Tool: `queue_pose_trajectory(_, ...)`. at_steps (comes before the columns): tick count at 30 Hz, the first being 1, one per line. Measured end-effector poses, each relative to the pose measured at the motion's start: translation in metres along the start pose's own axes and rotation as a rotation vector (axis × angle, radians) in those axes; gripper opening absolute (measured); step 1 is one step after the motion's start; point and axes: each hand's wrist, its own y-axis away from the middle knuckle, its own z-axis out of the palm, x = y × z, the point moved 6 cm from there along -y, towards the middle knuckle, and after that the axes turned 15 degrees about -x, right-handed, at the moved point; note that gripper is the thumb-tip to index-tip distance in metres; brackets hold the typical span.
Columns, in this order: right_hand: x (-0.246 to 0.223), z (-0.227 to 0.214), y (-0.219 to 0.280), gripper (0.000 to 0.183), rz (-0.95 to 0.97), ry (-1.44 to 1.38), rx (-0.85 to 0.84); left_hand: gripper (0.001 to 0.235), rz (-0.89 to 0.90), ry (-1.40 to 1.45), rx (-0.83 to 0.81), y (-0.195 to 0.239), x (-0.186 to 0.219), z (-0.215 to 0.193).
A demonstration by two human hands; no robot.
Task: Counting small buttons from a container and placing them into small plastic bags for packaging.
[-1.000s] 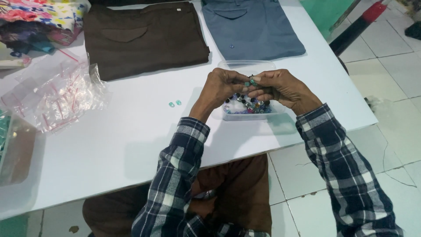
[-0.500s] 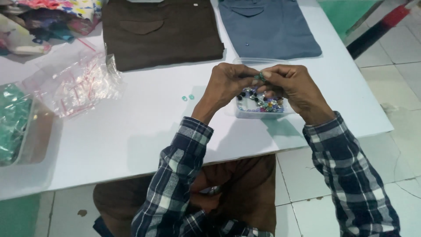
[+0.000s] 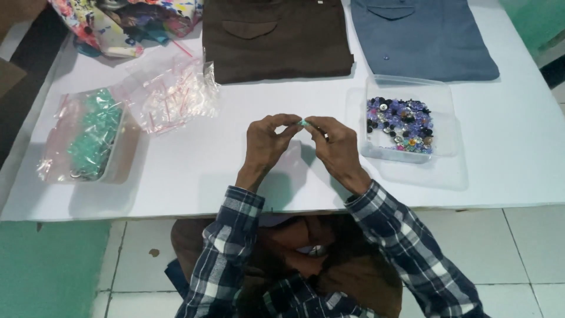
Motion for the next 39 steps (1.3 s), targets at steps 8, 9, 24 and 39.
queue_pose_trajectory(8,0.015,0.029,0.001,0.014,0.040,0.308,-0.137,0.015,-0.037,-0.326,-0.100,0.004,-0.039,0.010)
queue_pose_trajectory(9,0.009,0.026,-0.001,0.014,0.024,0.347,-0.126,0.014,-0.026,-0.399,-0.112,0.000,-0.038,0.011)
queue_pose_trajectory(24,-0.005,0.018,0.020,0.024,-0.146,0.481,0.015,0.028,0.150,-0.334,-0.005,0.014,-0.001,0.007)
queue_pose_trajectory(39,0.055,-0.148,0.025,0.040,0.701,0.399,-1.155,0.028,0.271,-0.561,-0.520,-0.072,0.078,0.165)
